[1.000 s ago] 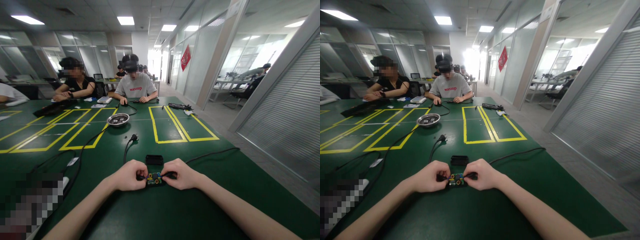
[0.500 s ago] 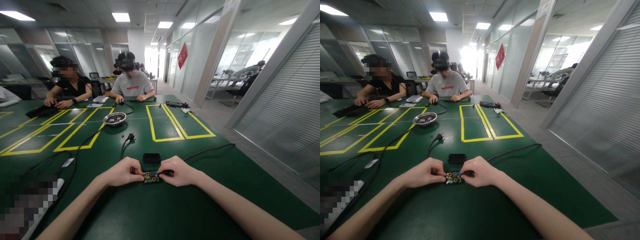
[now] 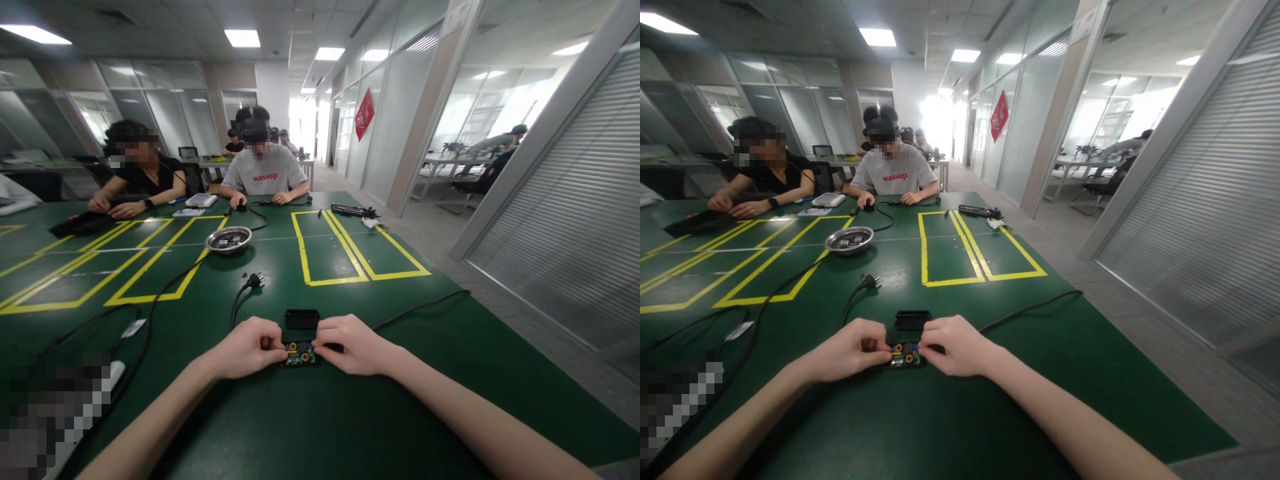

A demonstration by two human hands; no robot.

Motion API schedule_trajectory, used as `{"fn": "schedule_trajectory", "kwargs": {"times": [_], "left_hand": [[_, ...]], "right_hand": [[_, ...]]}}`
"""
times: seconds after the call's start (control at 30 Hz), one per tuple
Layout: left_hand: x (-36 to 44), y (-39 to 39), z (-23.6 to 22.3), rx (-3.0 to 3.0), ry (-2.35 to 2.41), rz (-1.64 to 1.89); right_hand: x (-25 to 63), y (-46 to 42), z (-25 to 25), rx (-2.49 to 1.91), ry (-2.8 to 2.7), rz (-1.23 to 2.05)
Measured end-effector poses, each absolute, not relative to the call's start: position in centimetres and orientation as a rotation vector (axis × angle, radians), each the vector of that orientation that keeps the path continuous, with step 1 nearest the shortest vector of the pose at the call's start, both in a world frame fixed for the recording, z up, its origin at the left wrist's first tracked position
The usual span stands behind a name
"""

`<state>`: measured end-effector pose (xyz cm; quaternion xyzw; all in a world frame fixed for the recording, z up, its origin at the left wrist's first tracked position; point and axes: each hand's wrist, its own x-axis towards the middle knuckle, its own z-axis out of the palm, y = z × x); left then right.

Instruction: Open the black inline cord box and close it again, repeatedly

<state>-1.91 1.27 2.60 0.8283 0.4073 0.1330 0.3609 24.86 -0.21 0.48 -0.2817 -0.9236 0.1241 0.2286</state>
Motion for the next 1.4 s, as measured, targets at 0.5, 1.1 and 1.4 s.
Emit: {"fn": "schedule_trajectory", "kwargs": {"times": [0.5, 1.1, 1.4], "left_hand": [[-2.2, 1.7, 2.8, 1.956, 0.998, 0.345], [-2.1, 1.9, 1.8, 2.224, 1.145, 0.708], [-1.9, 2.3, 1.2, 2.024, 1.079, 0.675]], "right_hand": [[24.8, 0.4, -0.5, -1.014, -2.251, 0.82], [24.4, 1.3, -1.8, -1.113, -2.164, 0.305], [24.4, 1.3, -1.0, -1.045, -2.13, 0.755]]}}
